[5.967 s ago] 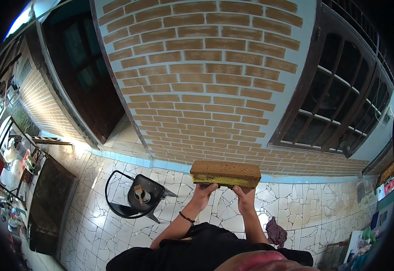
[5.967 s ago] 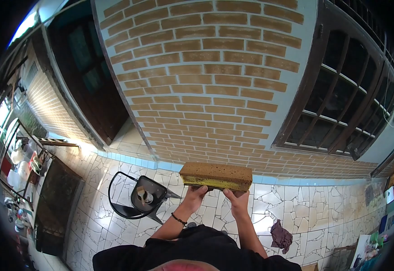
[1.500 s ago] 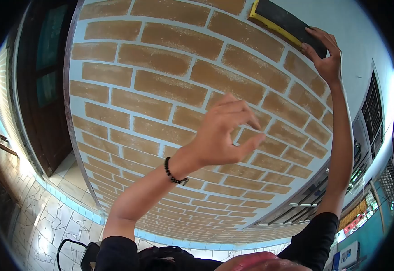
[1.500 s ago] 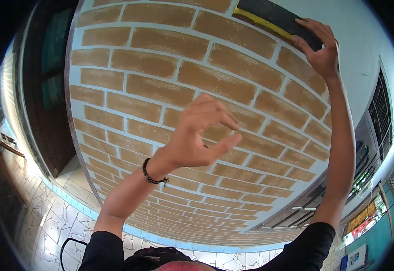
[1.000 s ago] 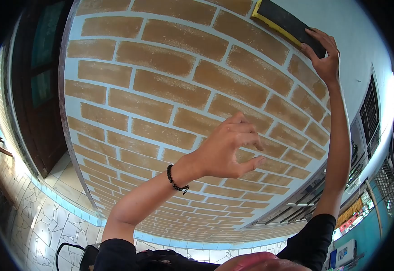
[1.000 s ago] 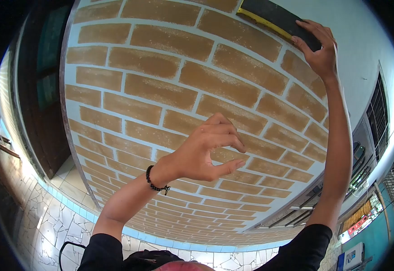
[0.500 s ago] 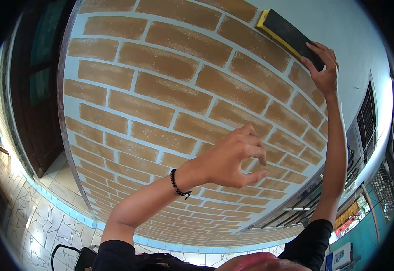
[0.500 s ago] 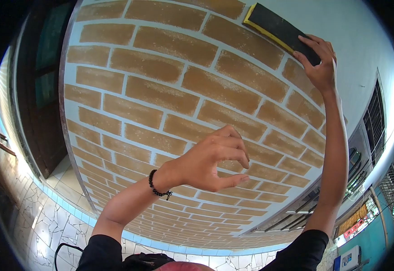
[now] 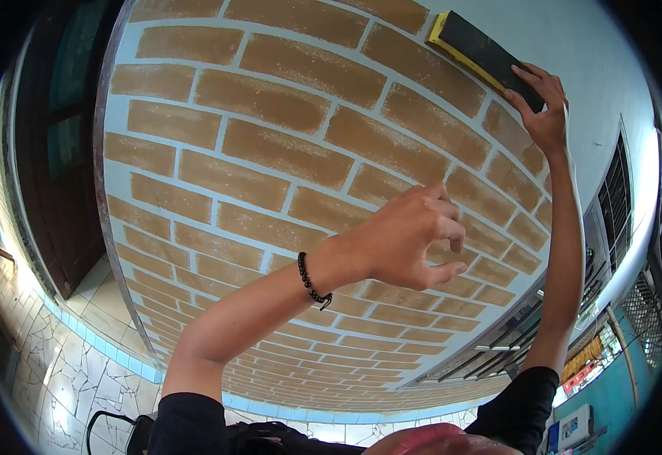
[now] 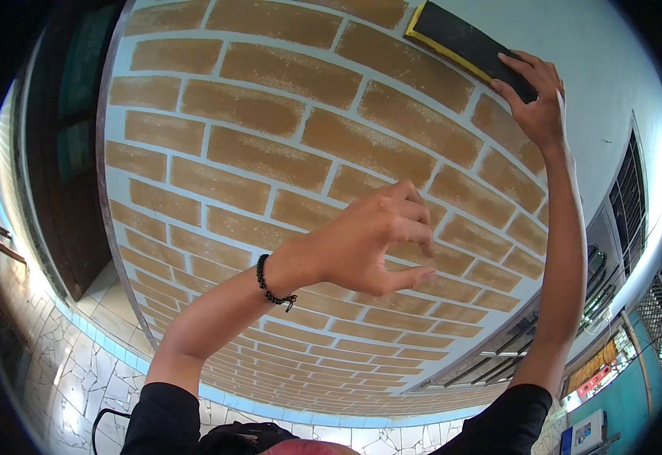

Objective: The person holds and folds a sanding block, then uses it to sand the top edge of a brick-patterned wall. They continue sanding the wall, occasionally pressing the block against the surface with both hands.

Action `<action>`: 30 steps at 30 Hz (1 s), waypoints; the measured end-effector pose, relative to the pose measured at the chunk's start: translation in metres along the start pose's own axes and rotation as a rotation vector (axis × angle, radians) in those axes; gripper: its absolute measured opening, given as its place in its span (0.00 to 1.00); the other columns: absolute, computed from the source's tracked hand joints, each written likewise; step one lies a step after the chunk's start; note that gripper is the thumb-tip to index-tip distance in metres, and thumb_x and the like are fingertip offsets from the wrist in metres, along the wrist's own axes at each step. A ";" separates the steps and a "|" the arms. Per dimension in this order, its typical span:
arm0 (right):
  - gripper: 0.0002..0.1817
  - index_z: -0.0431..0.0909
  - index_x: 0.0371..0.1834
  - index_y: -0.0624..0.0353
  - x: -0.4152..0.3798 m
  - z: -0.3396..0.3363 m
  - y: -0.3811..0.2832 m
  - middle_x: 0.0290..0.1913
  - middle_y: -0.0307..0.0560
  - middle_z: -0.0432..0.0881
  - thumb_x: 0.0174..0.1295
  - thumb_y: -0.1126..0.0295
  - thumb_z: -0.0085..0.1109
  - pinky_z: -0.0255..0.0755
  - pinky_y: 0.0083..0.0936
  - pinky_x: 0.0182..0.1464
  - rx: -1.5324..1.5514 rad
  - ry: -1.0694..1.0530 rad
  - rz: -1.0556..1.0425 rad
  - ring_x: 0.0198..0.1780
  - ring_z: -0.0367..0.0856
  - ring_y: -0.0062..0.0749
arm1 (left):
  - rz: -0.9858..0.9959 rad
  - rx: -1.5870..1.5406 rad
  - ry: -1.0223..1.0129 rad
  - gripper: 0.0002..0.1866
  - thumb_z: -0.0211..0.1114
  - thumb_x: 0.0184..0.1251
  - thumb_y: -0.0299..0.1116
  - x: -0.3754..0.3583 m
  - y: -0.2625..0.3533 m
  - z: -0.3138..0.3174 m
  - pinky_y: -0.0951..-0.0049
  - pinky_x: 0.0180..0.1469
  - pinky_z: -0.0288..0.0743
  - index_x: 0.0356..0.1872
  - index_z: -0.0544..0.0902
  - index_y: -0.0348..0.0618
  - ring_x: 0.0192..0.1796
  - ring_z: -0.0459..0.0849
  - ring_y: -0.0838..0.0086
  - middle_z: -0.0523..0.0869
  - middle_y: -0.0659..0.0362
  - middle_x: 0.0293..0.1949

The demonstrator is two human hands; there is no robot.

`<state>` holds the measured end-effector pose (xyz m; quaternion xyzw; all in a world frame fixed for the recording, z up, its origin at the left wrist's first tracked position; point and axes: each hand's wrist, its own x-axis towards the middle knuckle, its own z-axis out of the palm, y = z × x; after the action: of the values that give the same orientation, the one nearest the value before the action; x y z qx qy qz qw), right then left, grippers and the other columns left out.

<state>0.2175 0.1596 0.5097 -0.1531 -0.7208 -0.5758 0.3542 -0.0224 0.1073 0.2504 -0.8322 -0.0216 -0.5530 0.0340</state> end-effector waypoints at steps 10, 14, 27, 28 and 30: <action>0.24 0.89 0.58 0.44 -0.002 0.002 0.009 0.60 0.42 0.87 0.56 0.65 0.79 0.73 0.36 0.65 -0.003 -0.014 -0.003 0.58 0.82 0.39 | 0.189 0.361 0.192 0.08 0.77 0.55 0.34 0.051 -0.037 -0.049 0.60 0.51 0.78 0.33 0.88 0.46 0.47 0.81 0.59 0.87 0.57 0.36; 0.24 0.89 0.58 0.43 -0.002 0.003 0.012 0.59 0.41 0.87 0.56 0.63 0.79 0.73 0.36 0.66 0.000 -0.013 -0.018 0.58 0.82 0.39 | 0.247 0.507 0.317 0.09 0.76 0.56 0.34 0.104 -0.066 -0.089 0.59 0.50 0.81 0.37 0.89 0.46 0.46 0.83 0.58 0.88 0.55 0.37; 0.23 0.89 0.57 0.44 -0.006 0.009 0.023 0.60 0.40 0.88 0.56 0.61 0.80 0.74 0.35 0.66 0.017 -0.008 -0.033 0.59 0.83 0.36 | 0.150 1.030 -0.050 0.21 0.75 0.65 0.33 0.191 -0.052 -0.122 0.60 0.70 0.77 0.58 0.85 0.42 0.63 0.82 0.58 0.86 0.50 0.57; 0.22 0.89 0.56 0.46 -0.006 0.010 0.023 0.59 0.41 0.88 0.56 0.62 0.80 0.75 0.34 0.65 0.012 -0.002 -0.040 0.59 0.83 0.35 | 0.134 1.037 -0.077 0.20 0.74 0.66 0.33 0.192 -0.053 -0.122 0.60 0.70 0.77 0.58 0.85 0.41 0.63 0.82 0.58 0.86 0.50 0.57; 0.25 0.88 0.60 0.45 -0.007 0.008 0.022 0.61 0.43 0.87 0.56 0.62 0.80 0.74 0.35 0.67 0.019 -0.039 -0.029 0.61 0.83 0.38 | 0.104 1.045 -0.136 0.19 0.74 0.67 0.33 0.193 -0.056 -0.122 0.60 0.70 0.77 0.58 0.86 0.41 0.63 0.83 0.59 0.87 0.51 0.57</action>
<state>0.2339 0.1748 0.5204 -0.1504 -0.7351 -0.5709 0.3332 -0.0640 0.1533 0.4774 -0.7383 -0.2553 -0.4108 0.4700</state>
